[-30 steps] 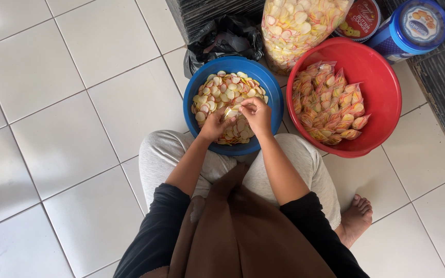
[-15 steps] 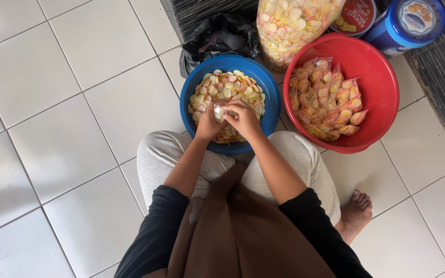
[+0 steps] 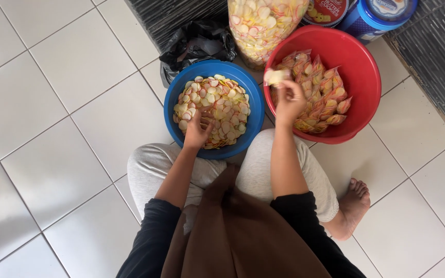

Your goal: A person sitting on the floor manually fills small plastic bags with crackers from a bowl and places the filled bags into another bowl.

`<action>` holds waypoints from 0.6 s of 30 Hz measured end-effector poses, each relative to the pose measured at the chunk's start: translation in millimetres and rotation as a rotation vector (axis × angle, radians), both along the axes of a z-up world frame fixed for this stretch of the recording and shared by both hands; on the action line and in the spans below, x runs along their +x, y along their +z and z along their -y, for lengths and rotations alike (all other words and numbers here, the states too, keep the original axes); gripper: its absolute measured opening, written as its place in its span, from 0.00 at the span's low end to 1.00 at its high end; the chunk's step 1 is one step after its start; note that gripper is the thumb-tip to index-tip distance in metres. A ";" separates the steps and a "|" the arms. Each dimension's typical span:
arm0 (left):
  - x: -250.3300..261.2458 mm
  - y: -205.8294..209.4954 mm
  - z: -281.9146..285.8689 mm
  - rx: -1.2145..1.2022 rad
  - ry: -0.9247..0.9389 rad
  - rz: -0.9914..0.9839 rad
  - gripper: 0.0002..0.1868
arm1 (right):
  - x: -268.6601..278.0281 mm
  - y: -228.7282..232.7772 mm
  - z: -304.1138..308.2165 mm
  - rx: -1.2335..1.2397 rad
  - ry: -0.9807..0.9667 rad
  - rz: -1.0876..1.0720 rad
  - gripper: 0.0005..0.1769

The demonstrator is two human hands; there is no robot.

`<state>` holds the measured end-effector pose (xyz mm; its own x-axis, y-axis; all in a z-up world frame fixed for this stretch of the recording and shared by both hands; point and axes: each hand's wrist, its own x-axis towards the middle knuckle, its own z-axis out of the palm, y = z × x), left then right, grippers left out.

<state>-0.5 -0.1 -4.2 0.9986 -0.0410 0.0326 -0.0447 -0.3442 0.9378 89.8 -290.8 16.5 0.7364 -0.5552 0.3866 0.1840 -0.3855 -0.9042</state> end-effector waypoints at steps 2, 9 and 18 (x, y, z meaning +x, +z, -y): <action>0.0 -1.4 1.1 0.018 -0.014 0.006 0.24 | 3.1 -7.4 17.7 0.039 -0.065 -0.010 0.09; 0.2 0.5 1.6 0.070 -0.027 0.017 0.19 | 6.8 -11.7 35.8 0.116 -0.252 0.009 0.11; -0.3 1.7 3.1 0.043 -0.037 0.017 0.15 | 6.8 -41.1 16.4 -0.067 -0.004 -0.240 0.12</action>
